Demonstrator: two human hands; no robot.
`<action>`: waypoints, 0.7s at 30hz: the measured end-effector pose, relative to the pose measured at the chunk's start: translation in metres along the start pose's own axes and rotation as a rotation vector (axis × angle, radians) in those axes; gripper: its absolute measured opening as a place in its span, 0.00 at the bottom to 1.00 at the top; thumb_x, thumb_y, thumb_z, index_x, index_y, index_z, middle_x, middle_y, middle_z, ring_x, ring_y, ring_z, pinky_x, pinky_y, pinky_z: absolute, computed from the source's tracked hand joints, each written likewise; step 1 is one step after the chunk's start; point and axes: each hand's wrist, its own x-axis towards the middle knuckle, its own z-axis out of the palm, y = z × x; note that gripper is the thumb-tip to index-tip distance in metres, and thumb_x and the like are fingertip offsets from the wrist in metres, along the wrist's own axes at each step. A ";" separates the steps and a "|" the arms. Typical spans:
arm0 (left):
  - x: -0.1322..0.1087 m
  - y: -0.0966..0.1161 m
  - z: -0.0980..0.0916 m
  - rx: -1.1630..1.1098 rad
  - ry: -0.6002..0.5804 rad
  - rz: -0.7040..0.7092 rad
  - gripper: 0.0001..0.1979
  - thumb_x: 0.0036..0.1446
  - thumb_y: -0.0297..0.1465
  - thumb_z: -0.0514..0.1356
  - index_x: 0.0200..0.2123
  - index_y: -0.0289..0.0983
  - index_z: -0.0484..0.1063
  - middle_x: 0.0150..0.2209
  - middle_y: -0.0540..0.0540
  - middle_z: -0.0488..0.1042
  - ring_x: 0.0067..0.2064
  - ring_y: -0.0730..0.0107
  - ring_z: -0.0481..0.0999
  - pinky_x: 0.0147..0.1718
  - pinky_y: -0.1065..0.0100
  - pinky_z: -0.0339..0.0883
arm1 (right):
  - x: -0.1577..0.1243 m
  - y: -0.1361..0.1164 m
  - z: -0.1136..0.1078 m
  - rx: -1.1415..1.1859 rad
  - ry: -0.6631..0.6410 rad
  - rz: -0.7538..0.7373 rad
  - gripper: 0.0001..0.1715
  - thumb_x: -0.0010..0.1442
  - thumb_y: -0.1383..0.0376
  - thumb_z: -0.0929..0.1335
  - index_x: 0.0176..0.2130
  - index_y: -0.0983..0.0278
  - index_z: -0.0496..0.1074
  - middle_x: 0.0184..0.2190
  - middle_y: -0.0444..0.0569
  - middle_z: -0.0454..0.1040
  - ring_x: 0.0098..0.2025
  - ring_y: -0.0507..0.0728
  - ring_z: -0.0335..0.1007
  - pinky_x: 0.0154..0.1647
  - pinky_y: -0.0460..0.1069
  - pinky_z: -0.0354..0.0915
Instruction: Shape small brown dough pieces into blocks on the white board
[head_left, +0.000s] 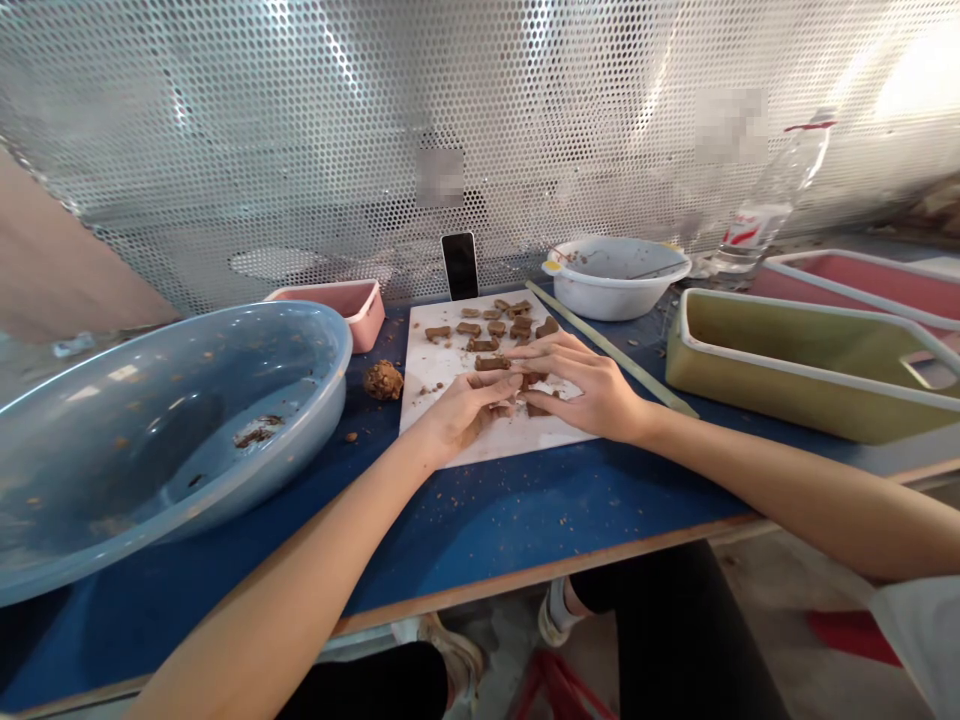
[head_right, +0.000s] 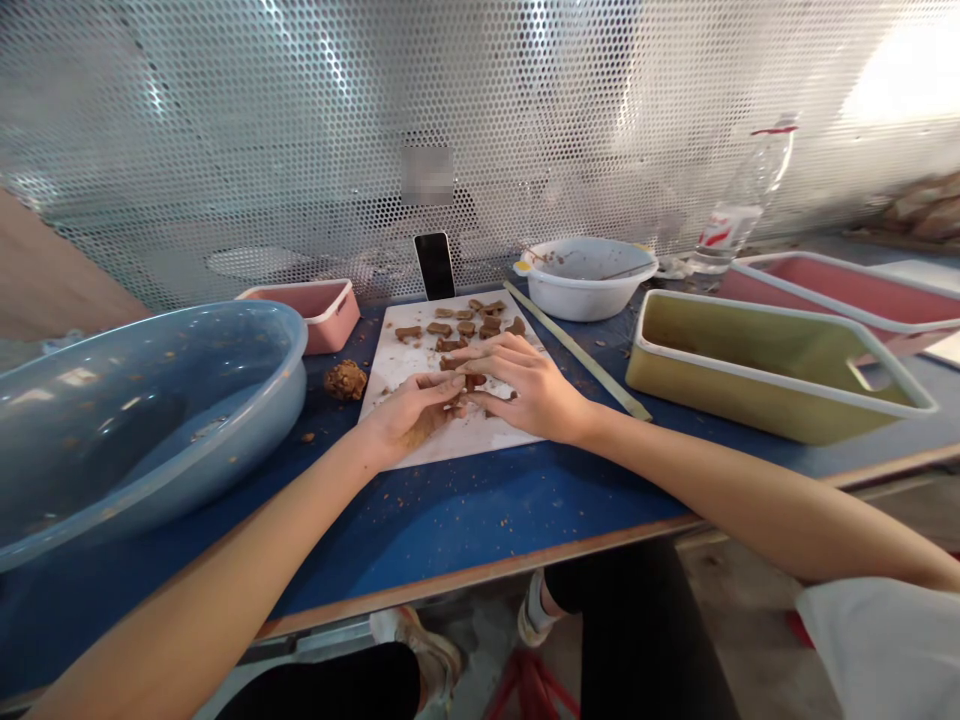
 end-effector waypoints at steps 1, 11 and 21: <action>0.000 0.000 0.000 -0.006 -0.011 -0.001 0.18 0.48 0.41 0.85 0.35 0.36 0.89 0.36 0.44 0.83 0.34 0.72 0.73 0.38 0.65 0.68 | 0.000 -0.001 0.000 0.003 0.003 -0.002 0.23 0.70 0.67 0.77 0.62 0.56 0.79 0.61 0.53 0.84 0.61 0.64 0.81 0.63 0.65 0.78; -0.003 0.003 0.005 0.006 -0.039 0.012 0.20 0.43 0.42 0.87 0.30 0.35 0.87 0.30 0.48 0.80 0.33 0.73 0.75 0.38 0.67 0.68 | 0.001 -0.005 -0.002 0.016 0.016 -0.001 0.29 0.66 0.63 0.80 0.64 0.55 0.77 0.61 0.53 0.84 0.58 0.66 0.81 0.61 0.66 0.76; -0.002 0.002 0.005 0.083 -0.053 0.041 0.23 0.44 0.47 0.85 0.26 0.36 0.84 0.26 0.47 0.78 0.32 0.71 0.73 0.37 0.66 0.67 | 0.002 -0.005 0.000 0.025 0.067 -0.094 0.26 0.67 0.70 0.78 0.62 0.54 0.79 0.53 0.50 0.87 0.50 0.63 0.83 0.55 0.63 0.78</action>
